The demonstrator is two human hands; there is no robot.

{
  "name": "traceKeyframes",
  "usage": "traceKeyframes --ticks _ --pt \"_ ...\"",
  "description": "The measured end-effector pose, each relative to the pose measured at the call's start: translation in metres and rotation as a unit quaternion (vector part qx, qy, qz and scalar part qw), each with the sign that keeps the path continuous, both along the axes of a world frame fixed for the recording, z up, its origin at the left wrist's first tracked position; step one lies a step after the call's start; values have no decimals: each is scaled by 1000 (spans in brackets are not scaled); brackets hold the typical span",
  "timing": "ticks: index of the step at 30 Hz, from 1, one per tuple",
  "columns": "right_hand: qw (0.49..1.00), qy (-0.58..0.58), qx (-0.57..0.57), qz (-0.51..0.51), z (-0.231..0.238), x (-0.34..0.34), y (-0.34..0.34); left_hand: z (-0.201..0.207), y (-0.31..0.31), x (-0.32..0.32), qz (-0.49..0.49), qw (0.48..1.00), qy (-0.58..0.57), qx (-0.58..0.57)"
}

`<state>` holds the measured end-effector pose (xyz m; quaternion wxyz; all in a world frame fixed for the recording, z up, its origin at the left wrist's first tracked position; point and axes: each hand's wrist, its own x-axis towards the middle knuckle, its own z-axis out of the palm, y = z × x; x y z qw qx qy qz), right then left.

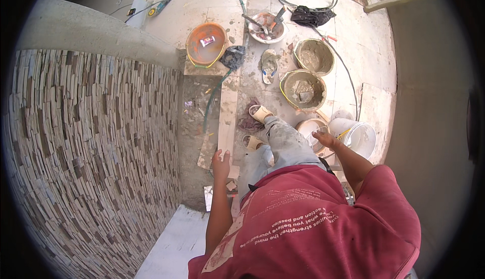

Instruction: The person applies adhesive to a curved wall using a trowel and a small container. They scoop adhesive from a bucket, spread it onto the wall surface, and smooth it with the trowel. The person also wipes the wall with a cloth and occasionally touches the surface to check the application.

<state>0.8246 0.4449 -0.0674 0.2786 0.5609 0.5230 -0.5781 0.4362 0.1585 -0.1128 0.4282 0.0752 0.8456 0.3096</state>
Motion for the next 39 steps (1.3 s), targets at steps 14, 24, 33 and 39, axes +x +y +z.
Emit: traceKeyframes --ticks 14,24,33,39 --pt "919 145 -179 -320 -43 158 -284 -36 -118 -33 -156 953 -115 -234" --pt "974 13 184 131 -76 130 -196 33 139 20 -216 967 -101 -93" --pt "629 325 -228 -668 8 35 -43 72 213 1 -250 968 -2 18" --pt "755 -42 -179 -630 -69 89 -99 11 103 -60 -227 959 -89 -145"
